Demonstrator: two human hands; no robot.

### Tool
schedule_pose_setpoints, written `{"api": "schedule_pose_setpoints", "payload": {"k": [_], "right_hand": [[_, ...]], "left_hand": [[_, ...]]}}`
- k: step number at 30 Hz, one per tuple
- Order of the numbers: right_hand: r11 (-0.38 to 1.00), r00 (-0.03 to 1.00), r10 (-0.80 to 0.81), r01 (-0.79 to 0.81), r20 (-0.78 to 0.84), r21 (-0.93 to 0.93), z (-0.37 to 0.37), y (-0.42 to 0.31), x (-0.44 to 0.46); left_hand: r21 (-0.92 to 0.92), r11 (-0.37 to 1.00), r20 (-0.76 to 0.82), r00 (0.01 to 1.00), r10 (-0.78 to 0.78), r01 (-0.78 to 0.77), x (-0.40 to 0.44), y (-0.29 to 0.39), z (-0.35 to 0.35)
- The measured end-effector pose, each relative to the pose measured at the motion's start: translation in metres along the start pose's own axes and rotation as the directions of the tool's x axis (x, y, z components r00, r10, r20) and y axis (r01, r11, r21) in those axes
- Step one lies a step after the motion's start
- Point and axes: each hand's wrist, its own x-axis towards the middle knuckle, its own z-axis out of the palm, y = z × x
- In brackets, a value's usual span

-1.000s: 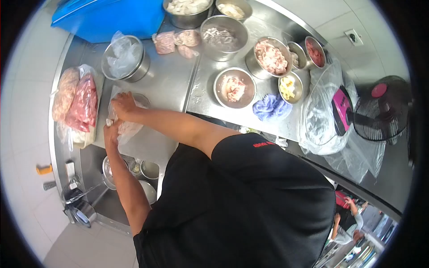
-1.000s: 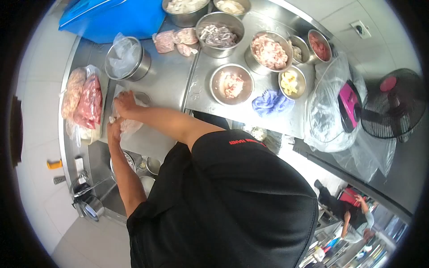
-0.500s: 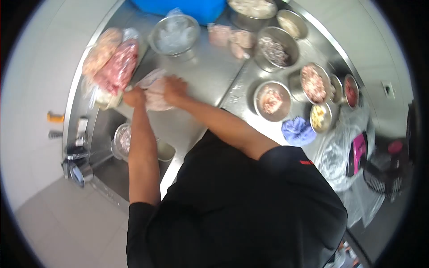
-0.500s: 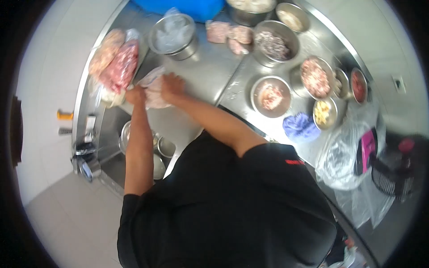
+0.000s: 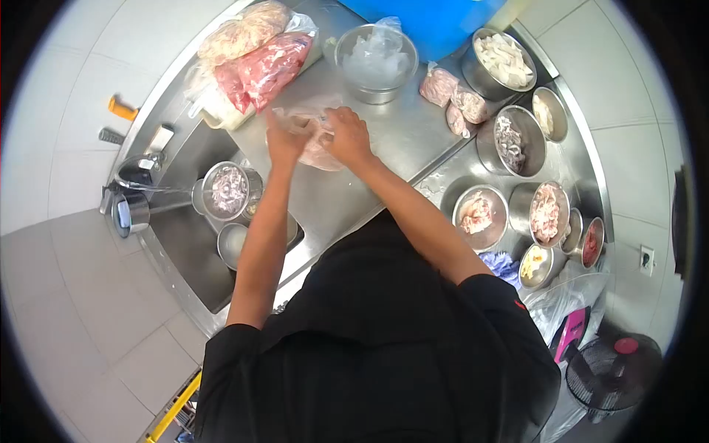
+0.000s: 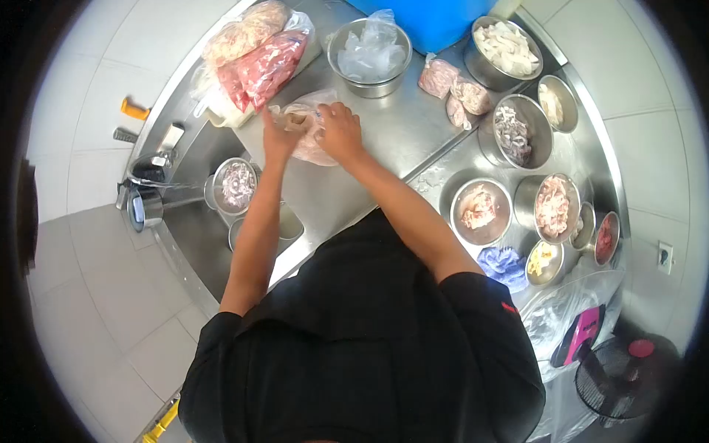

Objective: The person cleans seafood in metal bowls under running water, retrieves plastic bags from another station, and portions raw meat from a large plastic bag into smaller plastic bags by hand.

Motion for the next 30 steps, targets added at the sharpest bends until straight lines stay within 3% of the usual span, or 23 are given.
{"api": "schedule_pose_setpoints", "payload": {"k": [2,3,5,9,11,13,14,16,17,19,20,22,23,25,26,28,30], "right_hand": [[0.999,1.000,0.022,-0.022,0.004,-0.048,0.026,0.022,0.018],[0.993,0.998,0.061,-0.060,0.007,-0.102,0.035,0.031,0.023],[0.995,0.997,0.053,-0.049,0.054,-0.086,0.014,0.031,0.030],[1.000,0.986,0.014,-0.013,0.166,-0.009,-0.034,0.001,0.039],[0.999,0.993,0.041,-0.041,0.114,-0.003,-0.057,0.002,0.053],[0.999,0.981,-0.020,0.011,-0.192,-0.048,-0.083,0.020,0.074],[0.999,0.980,-0.024,0.014,-0.199,-0.052,-0.093,0.032,0.083],[0.935,0.948,-0.239,0.167,-0.210,-0.314,-0.112,0.057,0.106],[0.934,0.946,-0.244,0.170,-0.215,-0.314,-0.113,0.076,0.114],[0.797,0.937,-0.319,0.348,0.146,-0.494,-0.112,0.098,0.124],[0.793,0.935,-0.329,0.351,0.137,-0.498,-0.118,0.098,0.131],[0.988,0.980,-0.099,0.118,0.175,-0.103,-0.136,0.087,0.146],[0.987,0.978,-0.109,0.129,0.180,-0.101,-0.146,0.073,0.148],[0.965,0.963,0.033,-0.101,0.269,0.241,-0.158,0.043,0.149],[0.965,0.960,0.020,-0.091,0.278,0.245,-0.156,0.029,0.147],[0.858,0.940,-0.105,-0.079,0.326,0.507,-0.145,0.001,0.140],[0.789,0.933,-0.103,-0.135,0.346,0.600,-0.127,-0.026,0.128]], "left_hand": [[0.019,1.000,0.133,0.991,-0.025,0.023,-0.008,0.006,-0.002],[0.018,1.000,0.121,0.992,-0.028,0.026,-0.012,-0.001,-0.005],[0.303,0.952,0.075,0.995,-0.058,0.033,-0.020,-0.015,-0.006],[0.251,0.964,-0.011,0.995,0.098,-0.092,-0.023,0.001,-0.009],[0.209,0.964,-0.027,0.985,0.172,-0.162,-0.025,0.017,-0.019],[0.177,0.959,-0.086,0.967,0.241,-0.223,-0.025,0.032,-0.022],[0.135,0.967,-0.073,0.971,0.229,-0.218,-0.024,0.035,-0.023],[0.091,0.972,-0.070,0.972,0.225,-0.219,-0.018,0.044,-0.023],[0.069,0.969,-0.058,0.969,0.242,-0.238,-0.016,0.049,-0.020],[0.047,0.963,-0.053,0.962,0.267,-0.265,-0.015,0.057,-0.018],[0.052,0.951,-0.044,0.951,0.307,-0.305,-0.014,0.061,-0.017],[-0.030,0.947,-0.033,0.947,0.319,-0.320,-0.010,0.068,-0.011],[-0.027,0.949,-0.043,0.948,0.314,-0.315,-0.010,0.076,-0.009],[-0.171,0.943,0.009,0.957,0.291,-0.285,-0.008,0.095,-0.003],[-0.166,0.946,-0.003,0.959,0.282,-0.279,-0.009,0.110,-0.002],[-0.032,0.881,-0.304,0.845,0.441,-0.471,-0.006,0.134,-0.005],[-0.002,0.920,-0.338,0.867,0.368,-0.391,0.008,0.114,-0.007]]}}
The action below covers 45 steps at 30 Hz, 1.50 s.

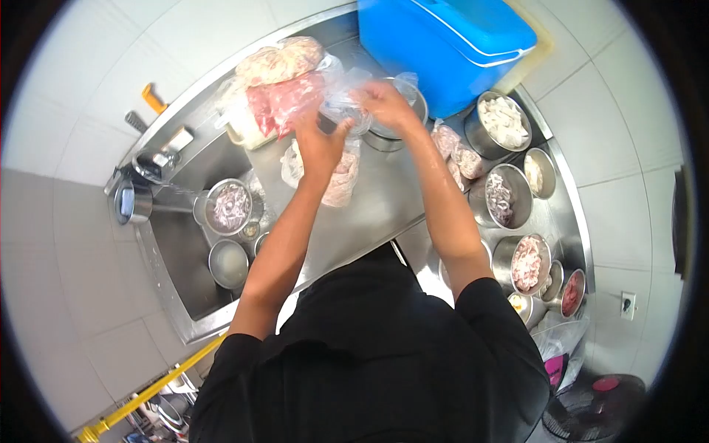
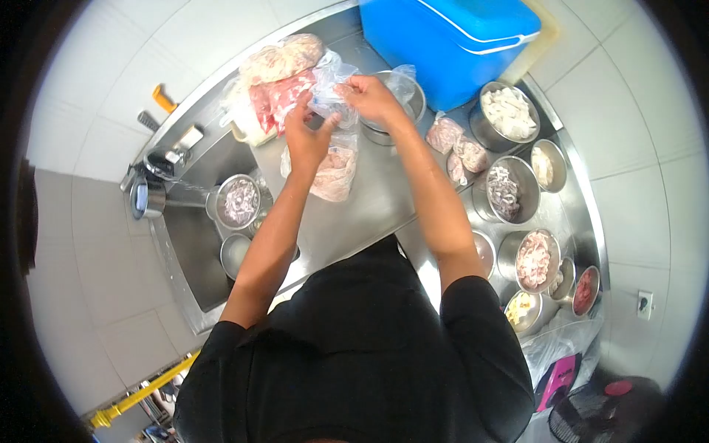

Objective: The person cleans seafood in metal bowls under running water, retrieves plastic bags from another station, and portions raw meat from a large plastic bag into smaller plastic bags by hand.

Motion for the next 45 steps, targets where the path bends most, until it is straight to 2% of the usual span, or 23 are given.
{"api": "schedule_pose_setpoints", "payload": {"k": [1,3,4,6,7,9,10,11,13,14,15,16,17,18,20,24,31,34,36,37,39,41,45], "right_hand": [[0.992,1.000,0.021,-0.020,-0.002,0.124,0.012,-0.002,0.000],[0.977,0.991,0.056,-0.079,0.117,0.196,0.032,0.013,0.002],[0.982,0.985,0.012,-0.044,0.173,0.182,0.045,0.009,-0.002],[0.979,0.948,-0.034,-0.033,0.316,0.203,0.067,0.016,-0.005],[0.979,0.945,-0.027,-0.040,0.325,0.199,0.081,0.035,-0.001],[0.934,0.945,0.168,-0.244,0.280,0.262,0.112,0.074,0.004],[0.915,0.902,0.304,-0.366,0.306,0.171,0.120,0.056,-0.006],[0.916,0.901,0.306,-0.367,0.309,0.163,0.127,0.054,-0.012],[0.946,0.928,0.163,-0.243,0.334,0.215,0.139,0.050,-0.019],[0.931,0.928,0.168,-0.260,0.333,0.255,0.138,0.059,-0.018],[0.935,0.926,0.170,-0.260,0.336,0.243,0.133,0.072,-0.013],[0.961,0.953,0.208,-0.158,0.219,-0.225,0.126,0.090,-0.006],[0.754,0.977,0.189,-0.081,0.098,-0.651,0.124,0.093,-0.006],[0.745,0.976,0.197,-0.086,0.095,-0.662,0.129,0.098,-0.011],[0.525,0.959,0.280,-0.123,0.035,-0.842,0.143,0.096,-0.023],[0.464,0.985,0.059,-0.171,-0.162,-0.869,0.183,0.115,-0.034],[0.507,0.979,0.072,-0.200,-0.190,-0.838,0.182,0.121,-0.026],[0.736,0.984,0.032,-0.143,-0.177,-0.662,0.174,0.124,-0.034],[0.781,0.983,-0.049,-0.073,-0.177,-0.620,0.164,0.127,-0.040],[0.814,0.974,-0.133,0.003,-0.181,-0.582,0.157,0.126,-0.041],[0.847,0.970,-0.076,-0.058,-0.229,-0.528,0.136,0.135,-0.043],[0.943,0.863,0.059,-0.213,-0.501,-0.257,0.119,0.134,-0.046],[0.925,0.914,0.010,-0.163,-0.406,-0.344,0.111,0.125,-0.037]], "left_hand": [[0.042,0.997,-0.026,0.998,-0.065,0.066,0.003,-0.016,-0.001],[-0.103,0.990,0.063,0.994,-0.087,0.093,0.007,-0.043,-0.015],[-0.293,0.895,0.098,0.942,-0.321,0.336,0.006,-0.049,-0.022],[-0.579,0.437,0.303,0.679,-0.669,0.689,0.004,-0.064,-0.042],[-0.581,0.430,0.301,0.673,-0.676,0.691,0.001,-0.073,-0.055],[-0.849,-0.008,0.409,0.647,-0.644,0.528,-0.005,-0.085,-0.076],[-0.864,-0.008,0.388,0.656,-0.647,0.503,-0.009,-0.080,-0.085],[-0.867,-0.013,0.386,0.655,-0.649,0.498,-0.020,-0.100,-0.087],[-0.862,0.062,0.223,0.485,-0.845,0.504,-0.045,-0.150,-0.097],[-0.865,0.055,0.224,0.482,-0.847,0.498,-0.048,-0.150,-0.114],[-0.785,0.227,0.097,0.476,-0.874,0.576,-0.057,-0.148,-0.132],[-0.666,0.376,-0.030,0.481,-0.876,0.644,-0.063,-0.147,-0.146],[-0.672,0.363,-0.023,0.473,-0.881,0.645,-0.069,-0.155,-0.150],[-0.561,0.425,0.015,0.522,-0.853,0.710,-0.076,-0.162,-0.152],[-0.321,0.499,0.115,0.556,-0.823,0.805,-0.084,-0.162,-0.150],[-0.047,0.626,0.448,0.577,-0.683,0.778,-0.098,-0.152,-0.115],[0.022,0.658,0.548,0.542,-0.638,0.753,-0.100,-0.137,-0.103],[-0.037,0.561,0.591,0.471,-0.655,0.827,-0.103,-0.139,-0.121],[-0.358,0.373,0.651,0.515,-0.558,0.856,-0.108,-0.143,-0.136],[-0.358,0.379,0.645,0.520,-0.560,0.853,-0.109,-0.145,-0.144],[-0.468,0.373,0.599,0.598,-0.532,0.801,-0.114,-0.150,-0.160],[-0.457,0.364,0.560,0.580,-0.591,0.812,-0.119,-0.156,-0.173],[-0.463,0.258,0.513,0.494,-0.702,0.848,-0.128,-0.149,-0.172]]}}
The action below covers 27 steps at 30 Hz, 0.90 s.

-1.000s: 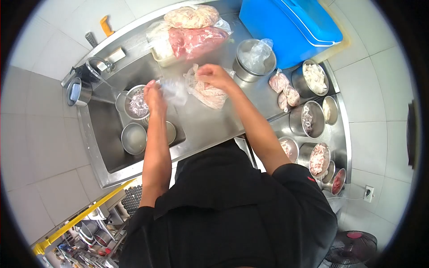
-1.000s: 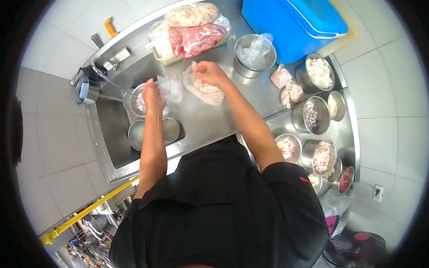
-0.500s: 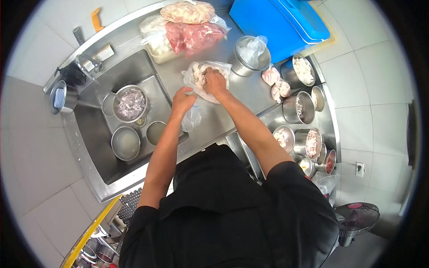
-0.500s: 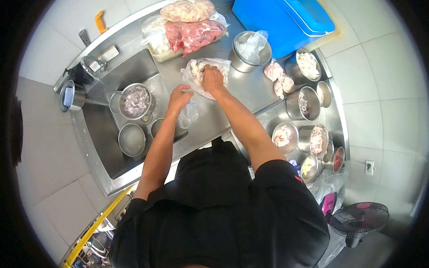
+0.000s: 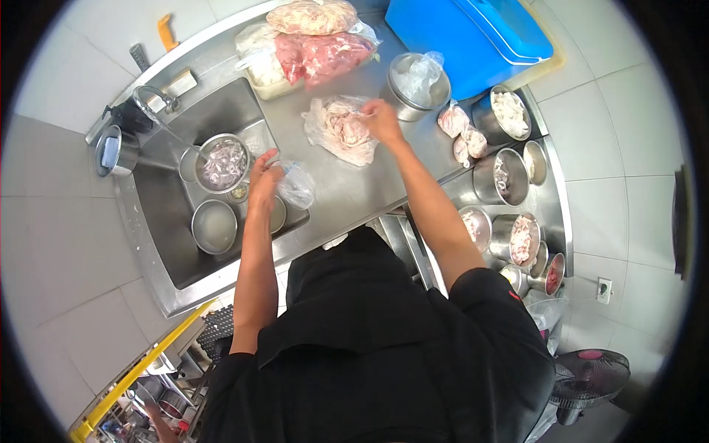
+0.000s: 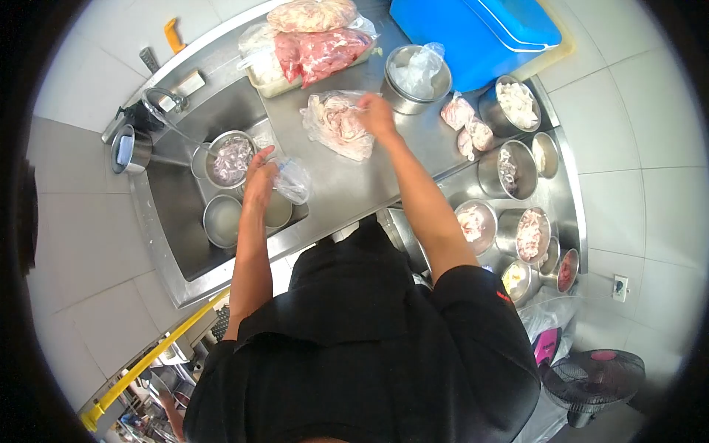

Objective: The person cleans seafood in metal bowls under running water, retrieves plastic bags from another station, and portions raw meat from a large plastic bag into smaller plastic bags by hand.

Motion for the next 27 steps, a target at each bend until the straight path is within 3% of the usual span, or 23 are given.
{"api": "schedule_pose_setpoints", "payload": {"k": [1,2,3,5,12,14,18,20,21,23,27], "right_hand": [[0.968,0.966,-0.074,0.130,0.248,-0.216,0.011,-0.003,0.003],[0.874,0.867,-0.088,0.303,0.490,-0.380,0.020,-0.012,0.004],[0.880,0.867,-0.092,0.301,0.489,-0.368,0.025,-0.018,0.002],[0.676,0.815,0.067,0.387,0.576,-0.627,0.025,-0.044,-0.001],[0.688,0.698,-0.020,0.529,0.716,-0.497,0.031,-0.032,0.013],[0.643,0.571,-0.010,0.632,0.821,-0.432,0.019,-0.038,0.023],[0.742,0.604,-0.059,0.559,0.795,-0.370,0.011,-0.032,0.033],[0.629,0.596,-0.274,0.704,0.755,-0.329,0.008,-0.028,0.022],[0.628,0.596,-0.273,0.705,0.755,-0.329,0.009,-0.024,0.017],[0.646,0.525,-0.472,0.752,0.708,-0.127,0.019,-0.012,0.010],[0.738,0.630,-0.406,0.653,0.662,-0.168,0.021,-0.001,0.018]], "left_hand": [[0.012,1.000,-0.005,1.000,0.002,-0.002,-0.004,0.001,0.007],[0.085,0.996,-0.010,0.999,0.032,-0.031,-0.009,0.003,0.016],[0.158,0.986,-0.013,0.998,0.063,-0.060,-0.014,0.005,0.024],[0.162,0.983,-0.037,0.994,0.098,-0.091,-0.017,0.003,0.035],[0.132,0.988,-0.144,0.984,0.104,-0.085,-0.038,-0.012,0.049],[0.142,0.987,-0.178,0.979,0.099,-0.074,-0.049,-0.009,0.051],[0.051,0.994,-0.211,0.972,0.104,-0.095,-0.056,-0.013,0.058],[0.062,0.994,-0.196,0.975,0.100,-0.089,-0.054,-0.018,0.056],[0.070,0.994,-0.177,0.980,0.094,-0.083,-0.053,-0.020,0.056],[0.059,0.995,-0.171,0.981,0.086,-0.077,-0.049,-0.023,0.062],[0.168,0.981,-0.157,0.980,0.122,-0.095,-0.047,-0.008,0.069]]}}
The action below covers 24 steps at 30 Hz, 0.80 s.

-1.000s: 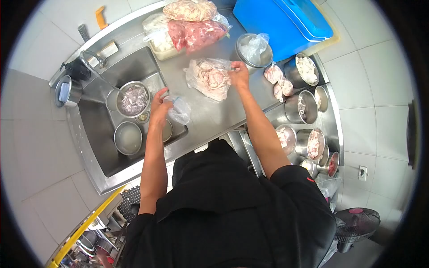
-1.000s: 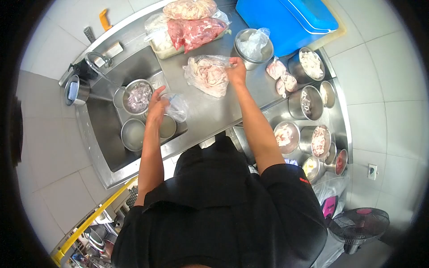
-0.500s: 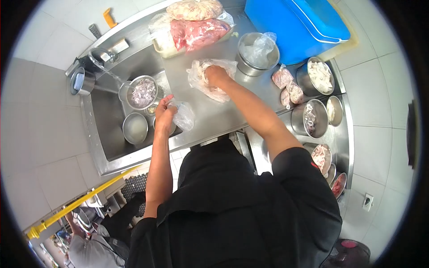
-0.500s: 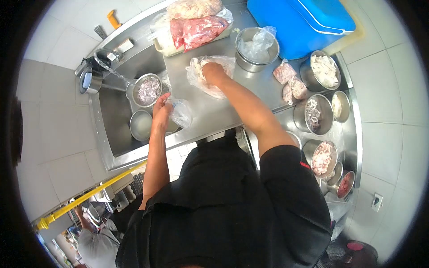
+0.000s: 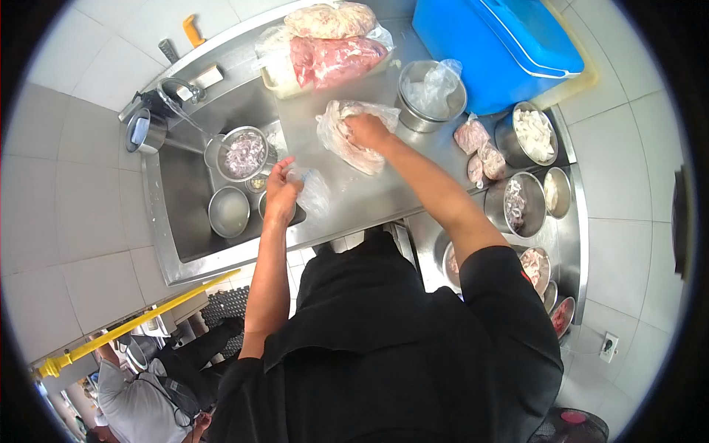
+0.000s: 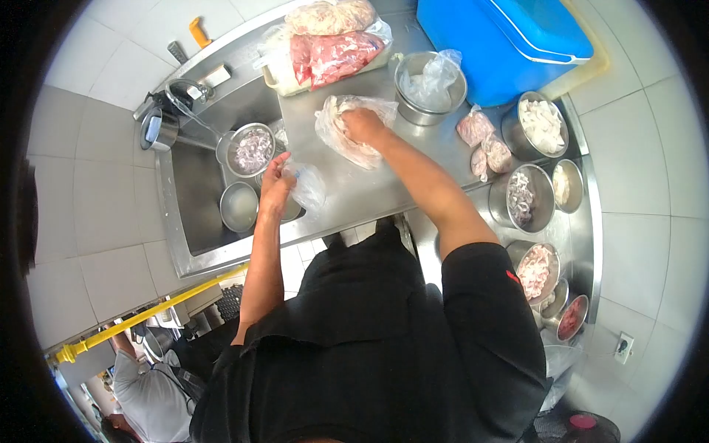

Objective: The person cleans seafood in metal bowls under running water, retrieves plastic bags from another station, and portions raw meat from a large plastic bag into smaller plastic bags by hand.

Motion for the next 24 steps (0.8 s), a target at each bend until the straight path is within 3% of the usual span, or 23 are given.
{"api": "schedule_pose_setpoints", "payload": {"k": [1,2,6,8,15,17,18,19,21,22,24], "right_hand": [[0.993,0.997,0.076,-0.078,0.016,0.094,-0.003,0.004,0.002],[0.971,0.988,0.149,-0.153,0.033,0.183,-0.005,0.006,0.004],[0.995,0.993,0.103,-0.102,0.066,-0.019,-0.013,-0.008,0.004],[0.988,0.990,0.092,-0.078,0.104,-0.131,-0.007,-0.020,-0.003],[0.987,0.989,0.137,-0.141,-0.055,-0.073,0.021,-0.020,0.009],[0.962,0.965,0.241,-0.224,-0.106,0.155,0.022,-0.004,0.009],[0.896,0.946,0.305,-0.246,-0.110,0.370,0.024,0.010,0.013],[0.898,0.949,0.298,-0.241,-0.106,0.369,0.015,0.008,0.010],[0.531,0.835,0.550,-0.332,-0.019,0.780,-0.021,-0.004,0.005],[0.533,0.838,0.546,-0.334,-0.015,0.777,-0.025,-0.005,-0.001],[0.058,0.903,0.366,-0.265,0.226,0.963,-0.027,-0.013,-0.012]], "left_hand": [[0.069,0.997,-0.012,0.999,0.030,-0.029,-0.003,0.001,0.001],[-0.016,0.999,0.001,1.000,0.029,-0.029,0.001,-0.003,0.000],[0.070,0.997,-0.044,0.999,-0.021,0.024,0.006,-0.006,-0.003],[0.040,0.999,-0.198,0.980,-0.029,0.037,0.009,-0.012,-0.002],[-0.026,1.000,-0.253,0.967,-0.022,0.016,0.012,-0.010,-0.006],[-0.089,0.996,-0.257,0.965,-0.051,0.029,0.014,-0.014,-0.013],[-0.094,0.995,-0.262,0.964,-0.048,0.024,0.015,-0.014,-0.017],[-0.078,0.997,-0.285,0.958,-0.044,0.023,0.016,-0.014,-0.020],[-0.067,0.997,-0.314,0.948,-0.045,0.025,0.018,-0.016,-0.023],[-0.058,0.998,-0.321,0.946,-0.039,0.022,0.021,-0.017,-0.020],[-0.040,0.999,-0.353,0.936,-0.005,-0.010,0.032,-0.021,-0.014]]}}
